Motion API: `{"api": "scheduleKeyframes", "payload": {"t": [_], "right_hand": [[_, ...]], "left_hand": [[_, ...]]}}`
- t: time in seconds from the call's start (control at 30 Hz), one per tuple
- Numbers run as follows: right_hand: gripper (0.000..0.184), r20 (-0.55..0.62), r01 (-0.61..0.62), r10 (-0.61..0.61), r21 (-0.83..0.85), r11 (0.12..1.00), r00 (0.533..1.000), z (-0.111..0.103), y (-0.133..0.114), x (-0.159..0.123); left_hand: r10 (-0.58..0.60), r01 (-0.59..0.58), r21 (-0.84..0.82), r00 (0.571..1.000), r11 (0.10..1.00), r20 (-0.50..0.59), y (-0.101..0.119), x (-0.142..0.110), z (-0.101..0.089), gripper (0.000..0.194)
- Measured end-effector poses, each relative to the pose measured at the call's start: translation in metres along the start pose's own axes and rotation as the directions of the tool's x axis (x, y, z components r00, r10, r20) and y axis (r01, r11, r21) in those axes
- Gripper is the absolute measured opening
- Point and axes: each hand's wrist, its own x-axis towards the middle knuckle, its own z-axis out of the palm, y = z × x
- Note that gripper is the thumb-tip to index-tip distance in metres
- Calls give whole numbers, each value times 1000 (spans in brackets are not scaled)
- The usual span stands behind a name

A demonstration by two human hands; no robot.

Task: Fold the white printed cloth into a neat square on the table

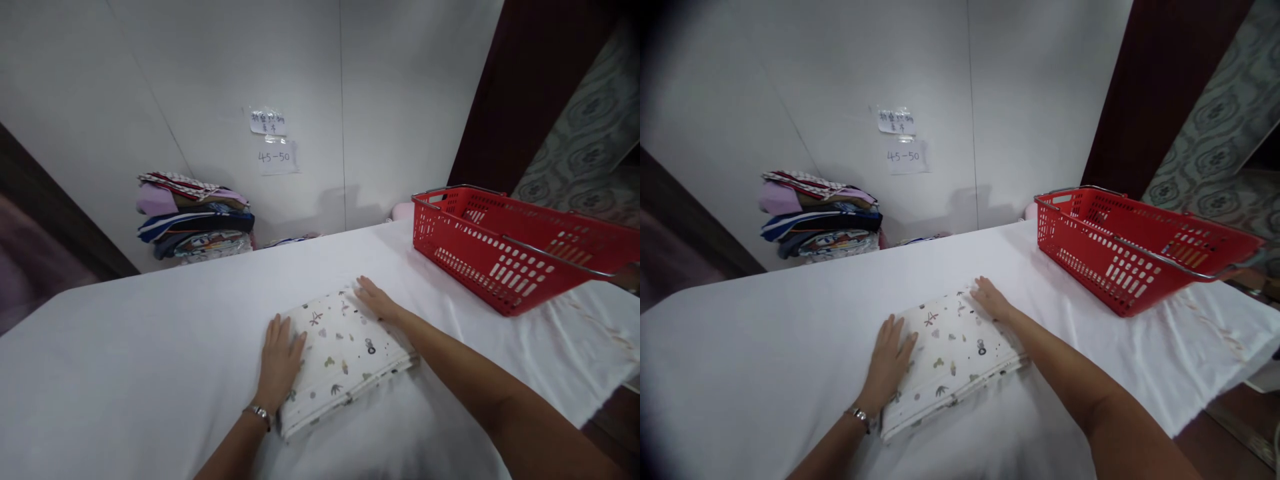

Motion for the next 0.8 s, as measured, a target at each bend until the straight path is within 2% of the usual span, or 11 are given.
{"api": "scheduleKeyframes", "payload": {"t": [0.07, 0.13, 0.23, 0.33, 0.43, 0.5, 0.6, 0.7, 0.8], "right_hand": [[63, -37, -85, 93, 175, 981, 995, -9, 9, 2], [66, -19, -146, 158, 281, 948, 987, -16, 17, 3], [74, 31, -225, 228, 340, 913, 973, -22, 21, 5], [80, 75, -337, 330, 321, 885, 941, -25, 19, 10], [70, 100, -449, 439, 263, 854, 893, -29, 14, 18], [53, 147, -493, 471, 254, 832, 870, -33, 10, 21], [33, 276, -517, 442, 337, 787, 853, -41, 7, 22], [31, 416, -546, 376, 447, 709, 828, -49, 9, 19], [33, 497, -569, 322, 497, 655, 806, -50, 15, 16]], "left_hand": [[-108, 106, -84, 994, 991, -15, -6, 6, -8, 61], [-202, 206, -148, 978, 967, 42, -12, 16, -17, 63], [-318, 349, -222, 934, 910, 163, -20, 32, -28, 69], [-412, 502, -329, 858, 800, 309, -22, 46, -37, 68], [-394, 591, -396, 787, 703, 474, -18, 52, -43, 52], [-378, 611, -437, 773, 660, 510, -12, 52, -45, 46], [-357, 654, -542, 750, 528, 557, -3, 46, -48, 41], [-302, 714, -598, 698, 364, 649, 4, 37, -52, 39], [-252, 737, -596, 672, 319, 697, 9, 29, -57, 40]]}}
